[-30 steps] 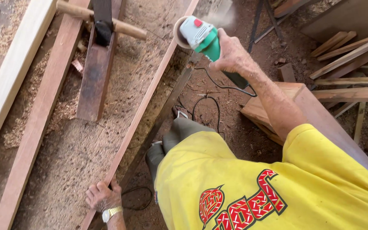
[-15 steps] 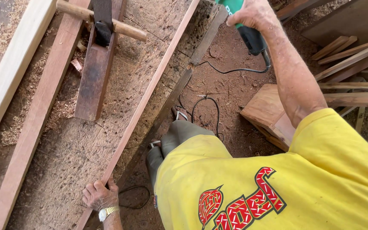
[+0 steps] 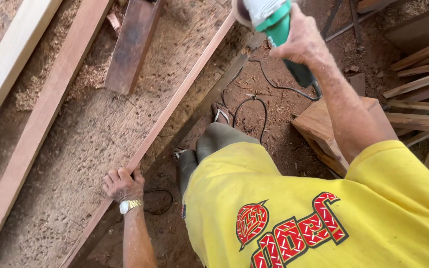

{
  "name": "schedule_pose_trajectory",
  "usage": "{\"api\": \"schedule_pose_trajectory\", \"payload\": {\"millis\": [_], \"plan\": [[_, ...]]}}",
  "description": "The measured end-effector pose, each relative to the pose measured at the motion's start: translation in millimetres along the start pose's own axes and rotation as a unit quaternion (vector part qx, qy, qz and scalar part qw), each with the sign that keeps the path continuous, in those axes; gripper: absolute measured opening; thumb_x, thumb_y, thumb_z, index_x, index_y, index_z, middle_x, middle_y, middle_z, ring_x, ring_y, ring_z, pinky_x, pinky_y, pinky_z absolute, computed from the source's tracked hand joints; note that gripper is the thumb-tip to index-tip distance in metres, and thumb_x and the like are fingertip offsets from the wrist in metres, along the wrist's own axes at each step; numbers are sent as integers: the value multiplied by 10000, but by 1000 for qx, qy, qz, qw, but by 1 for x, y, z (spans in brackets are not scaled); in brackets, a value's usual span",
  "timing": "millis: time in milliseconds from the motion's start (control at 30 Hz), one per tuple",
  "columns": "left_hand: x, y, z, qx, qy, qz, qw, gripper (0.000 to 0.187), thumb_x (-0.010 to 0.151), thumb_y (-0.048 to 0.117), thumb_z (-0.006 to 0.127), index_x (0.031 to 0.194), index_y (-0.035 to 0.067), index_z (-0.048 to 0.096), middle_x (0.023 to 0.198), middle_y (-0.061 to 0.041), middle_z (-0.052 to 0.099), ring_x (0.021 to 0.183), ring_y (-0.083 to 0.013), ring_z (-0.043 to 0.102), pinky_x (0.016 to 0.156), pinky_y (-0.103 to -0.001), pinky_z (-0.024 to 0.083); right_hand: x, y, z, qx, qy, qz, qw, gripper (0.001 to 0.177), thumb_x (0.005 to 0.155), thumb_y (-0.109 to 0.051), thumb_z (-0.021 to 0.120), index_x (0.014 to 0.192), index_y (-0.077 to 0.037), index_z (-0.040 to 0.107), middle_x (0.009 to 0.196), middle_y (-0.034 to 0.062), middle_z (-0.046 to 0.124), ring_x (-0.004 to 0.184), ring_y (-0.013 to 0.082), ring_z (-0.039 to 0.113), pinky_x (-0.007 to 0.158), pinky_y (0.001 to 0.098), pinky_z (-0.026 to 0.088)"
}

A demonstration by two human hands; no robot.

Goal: The person uses a handheld electric sander to smooth the surface of a long wooden plank. They hold the plank with one hand while operating the sander with the other, moving it along the length of the wood.

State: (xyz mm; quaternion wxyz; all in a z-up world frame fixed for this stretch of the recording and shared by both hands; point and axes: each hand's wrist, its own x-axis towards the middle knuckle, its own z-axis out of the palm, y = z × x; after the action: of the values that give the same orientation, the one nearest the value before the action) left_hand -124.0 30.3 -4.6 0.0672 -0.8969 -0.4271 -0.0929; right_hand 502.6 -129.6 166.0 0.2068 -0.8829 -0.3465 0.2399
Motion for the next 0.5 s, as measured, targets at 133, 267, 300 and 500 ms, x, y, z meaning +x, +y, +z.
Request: {"api": "schedule_pose_trajectory", "payload": {"millis": [133, 267, 300, 500], "plan": [[0, 1, -7, 10, -13, -4, 1000, 512, 1040, 590, 637, 853, 125, 533, 887, -90, 579, 803, -281, 589, 652, -439, 432, -36, -51, 39, -15, -40, 22, 999, 852, 683, -97, 896, 1370, 21, 407, 1186, 239, 670, 1003, 331, 721, 837, 403, 650], [5, 5, -8, -14, 26, 1, 1000, 511, 1061, 616, 615, 879, 144, 545, 945, -70, 606, 845, -266, 606, 677, -440, 454, -71, -99, 72, -1, -80, 87, 993, 806, 667, -33, 845, 1330, -18, 387, 1159, 232, 643, 973, 328, 717, 776, 393, 669], [4, 5, -6, -16, 24, -6, 1000, 523, 1041, 632, 631, 849, 153, 546, 923, -67, 611, 812, -259, 602, 648, -439, 450, -79, -106, 83, 9, -95, 77, 993, 753, 680, 2, 817, 1306, -24, 399, 1148, 233, 654, 967, 330, 724, 788, 396, 665], [0, 0, 9, -20, -1, -2, 1000, 465, 1021, 607, 658, 930, 153, 609, 956, -60, 633, 871, -233, 628, 667, -408, 493, -128, -145, 135, -17, -102, -3, 995, 714, 654, -84, 858, 1212, -13, 419, 1048, 244, 689, 930, 358, 720, 834, 417, 639]]}}
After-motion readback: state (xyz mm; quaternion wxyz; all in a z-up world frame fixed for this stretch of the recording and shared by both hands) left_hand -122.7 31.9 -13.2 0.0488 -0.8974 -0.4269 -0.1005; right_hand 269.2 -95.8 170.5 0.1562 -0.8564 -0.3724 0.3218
